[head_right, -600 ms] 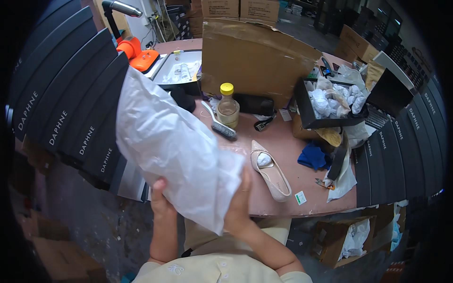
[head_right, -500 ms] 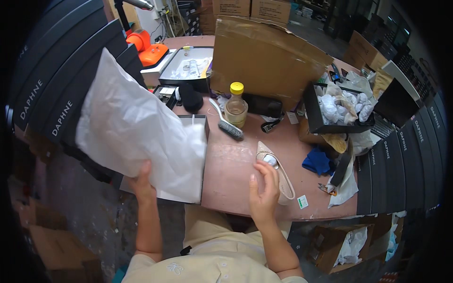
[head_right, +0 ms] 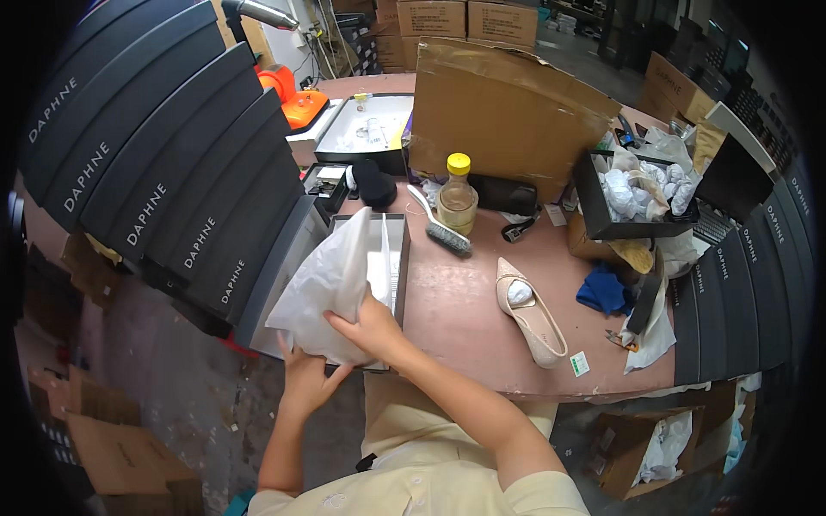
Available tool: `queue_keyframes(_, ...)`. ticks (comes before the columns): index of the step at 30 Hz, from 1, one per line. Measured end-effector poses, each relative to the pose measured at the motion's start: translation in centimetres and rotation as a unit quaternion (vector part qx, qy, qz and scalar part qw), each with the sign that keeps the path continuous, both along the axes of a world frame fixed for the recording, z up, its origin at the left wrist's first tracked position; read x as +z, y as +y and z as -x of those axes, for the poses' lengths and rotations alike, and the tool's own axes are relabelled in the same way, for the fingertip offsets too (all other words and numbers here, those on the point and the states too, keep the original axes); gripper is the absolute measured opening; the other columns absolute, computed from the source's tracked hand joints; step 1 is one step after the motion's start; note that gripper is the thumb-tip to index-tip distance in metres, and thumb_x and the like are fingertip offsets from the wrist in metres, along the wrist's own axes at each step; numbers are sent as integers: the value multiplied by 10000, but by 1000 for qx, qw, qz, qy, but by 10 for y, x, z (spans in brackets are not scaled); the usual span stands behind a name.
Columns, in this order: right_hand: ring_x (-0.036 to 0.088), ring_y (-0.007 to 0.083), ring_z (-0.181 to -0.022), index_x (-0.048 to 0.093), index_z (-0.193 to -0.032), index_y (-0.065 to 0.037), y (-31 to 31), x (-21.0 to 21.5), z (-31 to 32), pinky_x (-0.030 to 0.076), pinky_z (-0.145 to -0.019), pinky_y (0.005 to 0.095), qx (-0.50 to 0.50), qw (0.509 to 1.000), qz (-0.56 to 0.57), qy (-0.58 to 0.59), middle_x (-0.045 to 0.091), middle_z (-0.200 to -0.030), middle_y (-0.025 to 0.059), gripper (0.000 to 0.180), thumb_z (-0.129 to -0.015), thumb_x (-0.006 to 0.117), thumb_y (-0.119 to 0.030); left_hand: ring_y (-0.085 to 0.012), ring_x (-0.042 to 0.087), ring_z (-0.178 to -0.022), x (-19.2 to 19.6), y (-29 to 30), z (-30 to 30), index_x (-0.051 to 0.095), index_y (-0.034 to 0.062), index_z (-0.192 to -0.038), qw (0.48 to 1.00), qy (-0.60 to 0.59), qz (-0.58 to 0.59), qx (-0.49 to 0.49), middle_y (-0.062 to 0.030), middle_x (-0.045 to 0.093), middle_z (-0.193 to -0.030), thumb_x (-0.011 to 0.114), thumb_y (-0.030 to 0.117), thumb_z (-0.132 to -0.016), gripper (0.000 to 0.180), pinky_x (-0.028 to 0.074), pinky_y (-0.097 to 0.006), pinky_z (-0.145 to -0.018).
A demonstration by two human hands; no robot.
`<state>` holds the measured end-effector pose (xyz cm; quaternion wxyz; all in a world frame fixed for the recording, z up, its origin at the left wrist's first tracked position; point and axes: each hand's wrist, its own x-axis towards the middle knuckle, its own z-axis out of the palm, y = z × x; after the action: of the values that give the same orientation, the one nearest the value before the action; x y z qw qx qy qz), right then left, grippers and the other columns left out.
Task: Packing a pair of high-heeled shoes into a shoebox with tissue paper and stuffing.
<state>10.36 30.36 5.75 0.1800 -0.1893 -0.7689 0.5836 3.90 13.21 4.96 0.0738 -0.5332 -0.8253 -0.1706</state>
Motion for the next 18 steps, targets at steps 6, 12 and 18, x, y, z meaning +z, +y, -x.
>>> queue_keyframes(6,654,349,-850,633,-949,52,13,-50,50,522,-745,411,84,929,-245,-264,656,-889,227,533,-709,679,-422,-408,484,-1107,-38,-7,-24,562,-22,-1012,970,-70,-204,113,-216,527,-1103,552,317,-840,380,356,-501,-960)
queue_keyframes(12,621,313,-925,666,-942,-27,-11,-31,31,514,-731,386,118,881,-395,-233,651,-925,147,398,-710,709,-348,-426,470,-1112,-72,14,-20,542,-71,-1039,948,-59,-296,98,-227,519,-1117,442,298,-879,413,359,-513,-954)
queue_keyframes(18,552,349,-1020,542,-1138,10,36,41,-117,427,-913,416,54,959,-268,79,588,-1068,181,455,-808,656,-283,-425,377,-1236,-49,6,-37,500,-52,-1064,952,-1,-281,120,-207,496,-1214,514,135,-868,271,300,-542,-996)
